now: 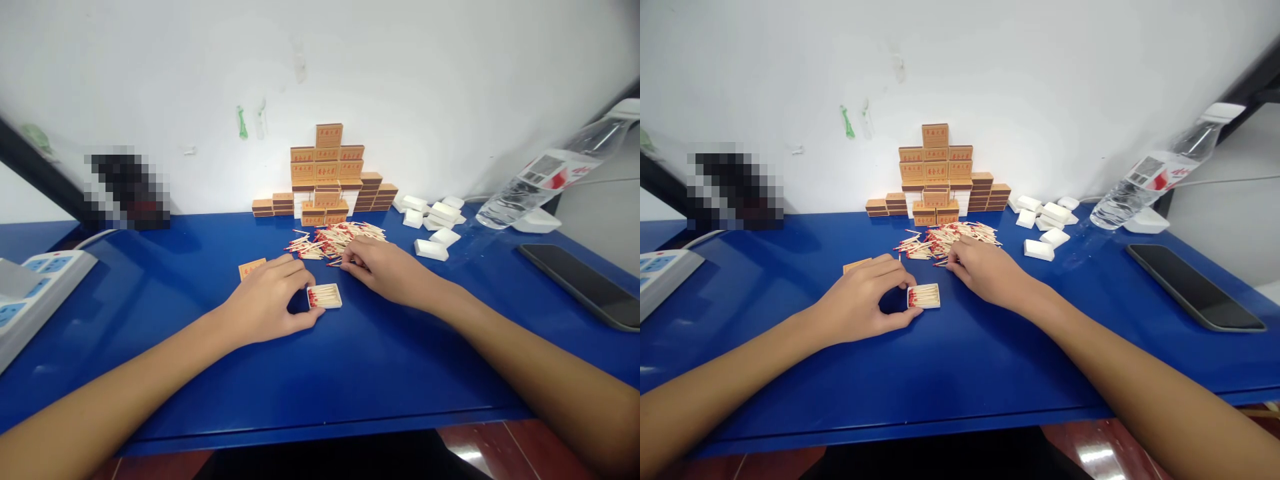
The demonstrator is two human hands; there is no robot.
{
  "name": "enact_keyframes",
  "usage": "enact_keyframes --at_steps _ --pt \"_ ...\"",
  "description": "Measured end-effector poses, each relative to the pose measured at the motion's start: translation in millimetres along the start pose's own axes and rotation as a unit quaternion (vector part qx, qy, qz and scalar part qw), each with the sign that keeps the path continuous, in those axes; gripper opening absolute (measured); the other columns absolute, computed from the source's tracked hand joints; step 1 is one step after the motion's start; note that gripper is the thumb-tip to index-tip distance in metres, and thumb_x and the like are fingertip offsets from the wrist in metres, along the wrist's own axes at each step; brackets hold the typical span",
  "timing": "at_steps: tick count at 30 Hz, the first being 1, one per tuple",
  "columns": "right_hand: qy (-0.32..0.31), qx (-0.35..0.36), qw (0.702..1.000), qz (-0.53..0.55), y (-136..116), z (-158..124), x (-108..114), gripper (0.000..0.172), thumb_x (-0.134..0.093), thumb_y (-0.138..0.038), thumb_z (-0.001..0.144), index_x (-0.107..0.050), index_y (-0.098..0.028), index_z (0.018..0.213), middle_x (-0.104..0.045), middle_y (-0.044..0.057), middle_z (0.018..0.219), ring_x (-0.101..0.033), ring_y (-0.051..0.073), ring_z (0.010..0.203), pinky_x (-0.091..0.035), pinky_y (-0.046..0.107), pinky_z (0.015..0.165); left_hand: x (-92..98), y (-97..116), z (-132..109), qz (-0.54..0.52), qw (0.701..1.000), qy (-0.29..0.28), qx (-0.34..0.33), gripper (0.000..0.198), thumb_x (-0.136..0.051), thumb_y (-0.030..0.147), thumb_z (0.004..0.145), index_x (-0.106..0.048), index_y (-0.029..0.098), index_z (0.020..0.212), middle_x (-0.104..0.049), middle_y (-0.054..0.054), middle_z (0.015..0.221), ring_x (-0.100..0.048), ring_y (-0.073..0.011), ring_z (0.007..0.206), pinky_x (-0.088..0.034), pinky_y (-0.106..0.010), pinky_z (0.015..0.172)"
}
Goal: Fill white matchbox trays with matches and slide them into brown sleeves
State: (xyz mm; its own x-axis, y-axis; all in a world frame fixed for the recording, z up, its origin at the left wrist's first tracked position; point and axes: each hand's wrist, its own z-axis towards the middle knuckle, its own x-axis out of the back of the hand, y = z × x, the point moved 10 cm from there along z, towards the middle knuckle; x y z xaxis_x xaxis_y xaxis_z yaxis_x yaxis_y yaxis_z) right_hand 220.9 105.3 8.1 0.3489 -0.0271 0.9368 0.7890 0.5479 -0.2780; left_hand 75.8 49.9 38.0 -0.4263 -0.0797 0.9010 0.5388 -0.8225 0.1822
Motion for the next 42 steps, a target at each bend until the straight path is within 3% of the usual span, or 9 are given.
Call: enact_keyframes --at_steps 4,8,12,15,22,35,38,42 --pt "-0.013 0.004 1.0 0.022 -7 -1 4 0.014 -0.053 -0.025 0.103 -0.056 -0.02 0.091 -0.065 0.007 0.095 -0.056 0.019 0.081 -0.041 0.032 0.073 1.8 -1 0 0.006 1.0 0.005 0.0 0.021 -0.075 0.036 0.09 -0.07 0.018 0.098 -0.072 -0.002 0.091 -0.064 -0.0209 0.087 -0.051 -0.036 0.079" --pt "-0.019 0.021 0.996 0.086 -35 -7 13 0.013 -0.053 -0.026 0.103 -0.058 -0.02 0.094 -0.064 0.005 0.092 -0.056 0.018 0.079 -0.041 0.031 0.071 1.6 -3 1 0.013 1.0 0.003 0.008 0.021 -0.074 0.039 0.091 -0.069 0.018 0.095 -0.072 -0.003 0.09 -0.064 -0.0218 0.086 -0.051 -0.037 0.078" --pt "-0.053 0.036 0.993 0.1 -61 -16 9 0.014 -0.053 -0.029 0.104 -0.06 -0.02 0.095 -0.065 0.005 0.096 -0.056 0.017 0.078 -0.039 0.031 0.069 -0.6 -5 1 0.016 1.0 -0.008 0.02 0.021 -0.073 0.038 0.091 -0.065 0.018 0.091 -0.071 -0.004 0.091 -0.064 -0.0224 0.088 -0.051 -0.037 0.079" --pt "-0.063 0.042 0.992 0.096 -66 -18 6 0.014 -0.055 -0.028 0.104 -0.06 -0.02 0.094 -0.065 0.006 0.1 -0.057 0.017 0.08 -0.039 0.031 0.07 -1.2 -5 2 0.014 1.0 -0.01 0.021 0.02 -0.072 0.037 0.091 -0.064 0.018 0.091 -0.071 -0.004 0.092 -0.064 -0.0219 0.088 -0.051 -0.036 0.08" --pt "-0.085 0.048 0.988 0.12 -66 -17 2 0.015 -0.054 -0.025 0.104 -0.059 -0.02 0.09 -0.066 0.006 0.099 -0.058 0.017 0.083 -0.041 0.031 0.072 -1.1 -5 1 0.014 1.0 -0.009 0.02 0.02 -0.072 0.037 0.091 -0.066 0.018 0.093 -0.071 -0.004 0.091 -0.063 -0.022 0.086 -0.049 -0.035 0.074" --pt "-0.081 0.057 0.985 0.141 -68 -16 7 0.019 -0.056 -0.027 0.103 -0.065 -0.02 0.088 -0.063 0.003 0.083 -0.054 0.016 0.074 -0.038 0.03 0.069 -0.5 -4 1 0.015 1.0 -0.004 0.014 0.02 -0.072 0.038 0.092 -0.067 0.019 0.094 -0.072 -0.004 0.091 -0.064 -0.0219 0.086 -0.051 -0.036 0.078" --pt "-0.04 0.054 0.99 0.126 -56 -11 12 0.013 -0.058 -0.023 0.1 -0.068 -0.02 0.092 -0.061 0.001 0.079 -0.054 0.016 0.073 -0.038 0.029 0.068 -1.4 -4 1 0.011 1.0 -0.008 0.015 0.021 -0.072 0.039 0.092 -0.068 0.019 0.095 -0.072 -0.004 0.091 -0.064 -0.0221 0.087 -0.05 -0.036 0.077" --pt "0.023 0.031 0.998 0.046 -27 -4 14 0.007 -0.058 -0.02 0.099 -0.065 -0.019 0.098 -0.063 0.005 0.092 -0.054 0.017 0.078 -0.039 0.03 0.071 -1.5 -3 0 -0.004 1.0 -0.01 0.01 0.022 -0.075 0.039 0.091 -0.07 0.019 0.099 -0.071 -0.003 0.091 -0.065 -0.0222 0.089 -0.051 -0.036 0.08"
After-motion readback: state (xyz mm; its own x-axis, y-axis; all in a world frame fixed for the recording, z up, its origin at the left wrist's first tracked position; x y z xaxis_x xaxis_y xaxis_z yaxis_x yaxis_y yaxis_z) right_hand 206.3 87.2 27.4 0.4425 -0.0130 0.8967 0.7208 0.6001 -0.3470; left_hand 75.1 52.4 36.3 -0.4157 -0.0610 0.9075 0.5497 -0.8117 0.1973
